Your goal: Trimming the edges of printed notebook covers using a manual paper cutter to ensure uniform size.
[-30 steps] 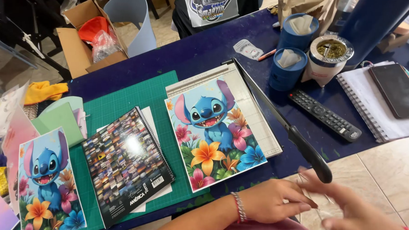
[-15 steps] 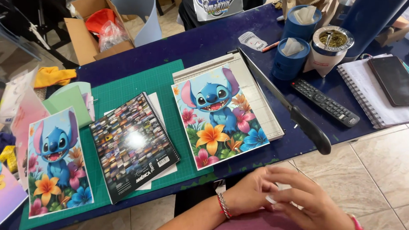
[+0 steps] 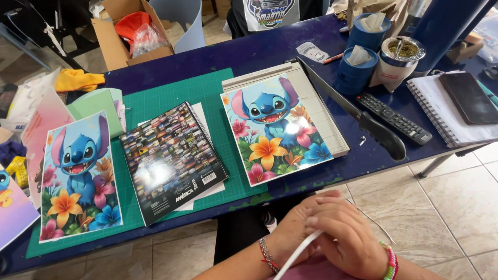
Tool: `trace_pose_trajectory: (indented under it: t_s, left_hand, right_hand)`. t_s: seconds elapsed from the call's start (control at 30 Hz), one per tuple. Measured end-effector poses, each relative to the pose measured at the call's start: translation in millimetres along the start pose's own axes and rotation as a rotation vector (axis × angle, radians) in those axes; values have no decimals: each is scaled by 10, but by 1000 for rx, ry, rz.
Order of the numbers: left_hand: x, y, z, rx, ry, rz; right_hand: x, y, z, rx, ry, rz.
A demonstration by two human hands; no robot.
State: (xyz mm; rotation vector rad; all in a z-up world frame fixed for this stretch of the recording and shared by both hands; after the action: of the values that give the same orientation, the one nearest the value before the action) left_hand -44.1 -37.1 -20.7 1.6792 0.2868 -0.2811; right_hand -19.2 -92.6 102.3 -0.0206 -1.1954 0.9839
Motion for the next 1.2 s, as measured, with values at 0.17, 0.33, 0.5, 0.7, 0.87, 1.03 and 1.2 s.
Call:
trace_pose_trajectory:
  t_s: [0.17, 0.33, 0.5, 0.7, 0.87, 1.03, 1.2]
  left_hand:
    - [-567, 242, -169, 234, 192, 10]
    - [-1061, 223, -180, 651, 317, 178]
    - [-1218, -340, -296, 940, 561, -200]
    - [-1338, -959, -613, 406, 886, -41]
    - [-1389, -1270, -856, -348, 737, -344]
    - [-1846, -1178, -1101, -570, 871, -344]
    - [-1708, -1327, -1024, -481, 801, -267]
  right_hand:
    - [114, -65, 282, -307, -125, -100]
    - [-86, 266, 3, -481, 18, 226]
    - [49, 443, 52, -37, 213, 445]
    - [53, 1085, 6, 407, 621, 365]
    - [294, 1760, 539, 353, -83, 576]
    - [465, 2058, 791, 233, -368, 550]
    - [389, 2198, 504, 364, -171, 543]
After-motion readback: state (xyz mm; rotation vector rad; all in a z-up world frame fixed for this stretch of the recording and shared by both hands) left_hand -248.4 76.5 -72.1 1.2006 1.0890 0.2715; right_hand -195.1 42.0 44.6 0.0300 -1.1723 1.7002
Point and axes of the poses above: each hand's wrist, its own x-axis towards the middle knuckle, its own y-axis out of the palm, z = x × y, the point moved 7 cm from there along x, towards the middle knuckle, and after that the axes turned 7 degrees about -z, right-handed, at the moved point
